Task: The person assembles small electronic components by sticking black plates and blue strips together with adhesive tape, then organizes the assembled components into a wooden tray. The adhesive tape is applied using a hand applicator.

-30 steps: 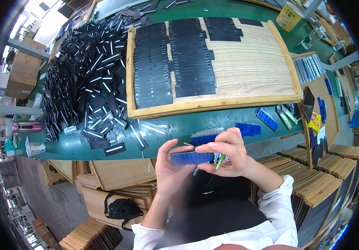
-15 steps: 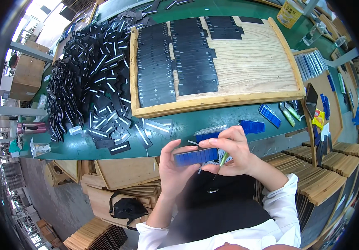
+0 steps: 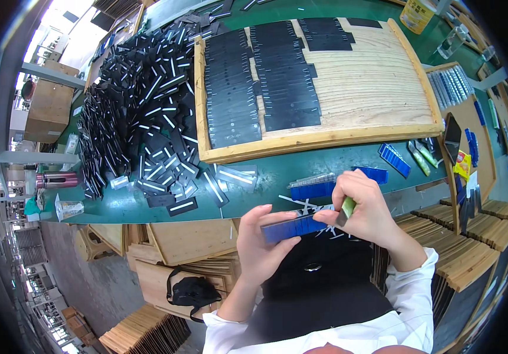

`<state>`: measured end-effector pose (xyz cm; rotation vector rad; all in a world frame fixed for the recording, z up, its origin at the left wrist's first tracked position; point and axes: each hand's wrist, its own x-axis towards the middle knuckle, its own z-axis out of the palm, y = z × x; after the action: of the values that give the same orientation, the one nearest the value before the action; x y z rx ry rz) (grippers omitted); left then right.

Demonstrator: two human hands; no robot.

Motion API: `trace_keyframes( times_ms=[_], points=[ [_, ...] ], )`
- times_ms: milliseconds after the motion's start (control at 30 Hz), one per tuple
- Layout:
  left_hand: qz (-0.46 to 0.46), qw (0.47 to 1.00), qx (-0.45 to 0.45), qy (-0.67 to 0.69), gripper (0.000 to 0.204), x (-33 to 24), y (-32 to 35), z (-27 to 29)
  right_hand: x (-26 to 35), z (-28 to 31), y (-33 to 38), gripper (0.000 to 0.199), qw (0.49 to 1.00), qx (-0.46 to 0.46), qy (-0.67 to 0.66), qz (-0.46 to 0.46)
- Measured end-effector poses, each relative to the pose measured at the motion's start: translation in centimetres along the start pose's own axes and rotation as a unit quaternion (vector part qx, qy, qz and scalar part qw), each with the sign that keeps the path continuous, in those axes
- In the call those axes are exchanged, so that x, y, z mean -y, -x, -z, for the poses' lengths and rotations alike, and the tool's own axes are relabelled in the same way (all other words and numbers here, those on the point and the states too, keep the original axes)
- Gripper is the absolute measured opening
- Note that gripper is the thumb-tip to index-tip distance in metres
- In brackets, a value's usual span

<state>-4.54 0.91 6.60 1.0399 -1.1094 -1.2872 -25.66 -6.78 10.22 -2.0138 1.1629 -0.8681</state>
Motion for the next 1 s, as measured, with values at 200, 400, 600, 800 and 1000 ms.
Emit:
trace_keyframes(
  times_ms=[200, 400, 600, 800, 1000],
  points=[
    [0.039, 0.999, 0.008, 0.011, 0.067, -2.0, -0.8, -0.8, 0.0, 0.3, -0.1, 0.011, 0.95, 0.134, -0.247, -0.134],
    [0.015, 0.993, -0.11, 0.041, 0.042, -1.1, -1.0, -0.3, -0.2, 0.0, -0.1, 0.009, 0.978, 0.076, -0.191, -0.046],
    [0.063, 0.992, -0.103, 0.034, 0.014, -2.1, -1.8, -0.1, -0.4, 0.0, -0.2, 0.009, 0.981, 0.074, -0.173, -0.036],
    [0.129, 0.96, -0.032, 0.245, 0.024, -1.8, -2.4, 1.1, -0.2, 0.9, -0.8, 0.009, 0.959, 0.115, -0.225, -0.127],
    [0.181, 0.971, 0.069, 0.144, 0.026, -2.7, -3.9, -0.3, 0.5, 1.3, -1.7, 0.011, 0.962, 0.119, -0.227, -0.099]
  ],
)
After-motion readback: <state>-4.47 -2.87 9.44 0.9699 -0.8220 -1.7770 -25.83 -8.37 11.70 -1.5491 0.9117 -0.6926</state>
